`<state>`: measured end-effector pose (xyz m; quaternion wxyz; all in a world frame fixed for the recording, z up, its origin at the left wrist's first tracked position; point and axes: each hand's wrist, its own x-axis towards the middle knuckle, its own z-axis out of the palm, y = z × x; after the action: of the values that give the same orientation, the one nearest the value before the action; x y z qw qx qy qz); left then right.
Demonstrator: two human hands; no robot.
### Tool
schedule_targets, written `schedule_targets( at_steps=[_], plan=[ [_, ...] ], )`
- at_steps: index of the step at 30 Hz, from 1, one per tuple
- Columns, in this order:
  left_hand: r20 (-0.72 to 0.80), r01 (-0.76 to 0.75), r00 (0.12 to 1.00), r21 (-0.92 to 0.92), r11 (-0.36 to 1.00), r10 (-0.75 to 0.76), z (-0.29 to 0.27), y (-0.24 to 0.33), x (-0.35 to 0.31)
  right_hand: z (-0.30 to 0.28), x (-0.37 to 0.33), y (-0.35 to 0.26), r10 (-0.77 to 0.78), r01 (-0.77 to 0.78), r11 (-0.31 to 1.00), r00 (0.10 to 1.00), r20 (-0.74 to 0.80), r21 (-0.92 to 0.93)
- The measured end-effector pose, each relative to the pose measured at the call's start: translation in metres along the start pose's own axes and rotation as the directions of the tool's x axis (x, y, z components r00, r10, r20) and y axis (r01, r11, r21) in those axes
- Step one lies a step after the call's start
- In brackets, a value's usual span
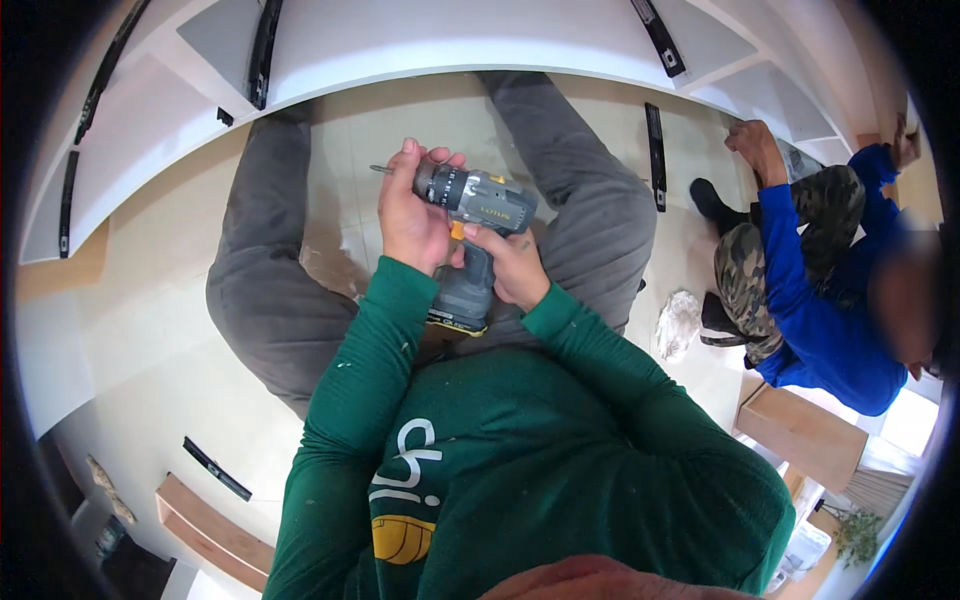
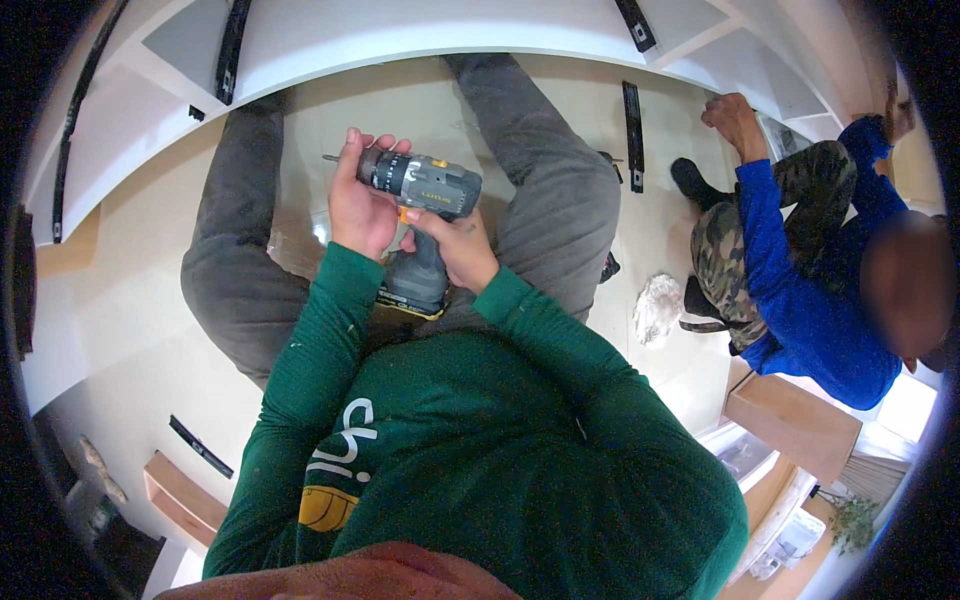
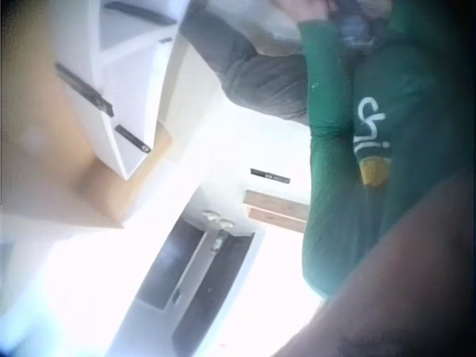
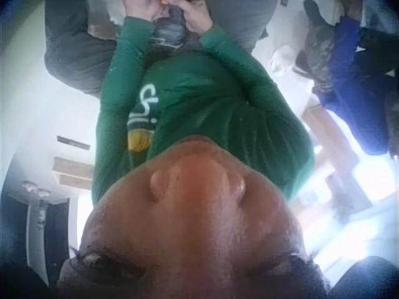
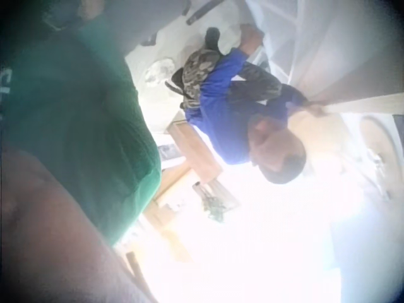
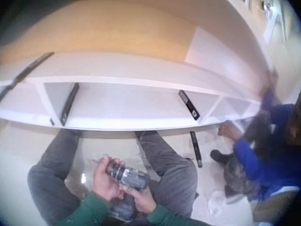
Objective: The person assembles a white cabinet by attaching metal drawer slides to the interior sides using a cordless drill and screws. They position the slides, align them, and drive screws to secure them in place.
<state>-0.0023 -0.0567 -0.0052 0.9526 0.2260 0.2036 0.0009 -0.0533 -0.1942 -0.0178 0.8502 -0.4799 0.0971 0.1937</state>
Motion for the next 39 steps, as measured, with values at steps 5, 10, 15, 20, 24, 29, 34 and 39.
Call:
schedule_targets(
  at_steps=[5,10,15,20,24,29,34,39],
  plan=[
    [-0.039,0.049,0.998,-0.075,0.996,-0.052,-0.007,-0.005,0.011,0.001,-0.002,0.008,-0.031,0.03,0.999,0.999,-0.025,-0.036],
    [-0.106,0.097,0.989,-0.099,0.99,-0.107,-0.006,0.003,0.029,0.0,0.008,0.02,-0.022,0.024,0.999,0.999,0.05,-0.04],
    [-0.146,0.17,0.973,-0.069,0.983,-0.179,-0.006,-0.001,0.042,-0.011,0.019,0.03,-0.116,0.105,0.953,0.993,-0.025,-0.284],
    [-0.153,0.213,0.963,-0.086,0.973,-0.224,-0.009,-0.005,0.043,-0.022,0.016,0.039,-0.127,0.112,0.914,0.992,-0.012,-0.39],
    [-0.156,0.244,0.955,-0.072,0.967,-0.253,-0.013,-0.006,0.04,-0.021,0.014,0.042,-0.122,0.105,0.9,0.992,-0.013,-0.422],
    [-0.148,0.242,0.957,-0.059,0.968,-0.249,-0.02,-0.009,0.043,-0.023,0.013,0.044,-0.087,0.075,0.916,0.996,-0.014,-0.393],
    [-0.116,0.249,0.96,-0.064,0.966,-0.255,-0.023,-0.01,0.043,-0.022,0.011,0.046,-0.117,0.091,0.914,0.992,-0.043,-0.395],
    [-0.132,0.259,0.955,-0.064,0.964,-0.265,-0.016,-0.006,0.039,-0.022,0.009,0.044,-0.108,0.078,0.915,0.993,-0.053,-0.397]
  ],
)
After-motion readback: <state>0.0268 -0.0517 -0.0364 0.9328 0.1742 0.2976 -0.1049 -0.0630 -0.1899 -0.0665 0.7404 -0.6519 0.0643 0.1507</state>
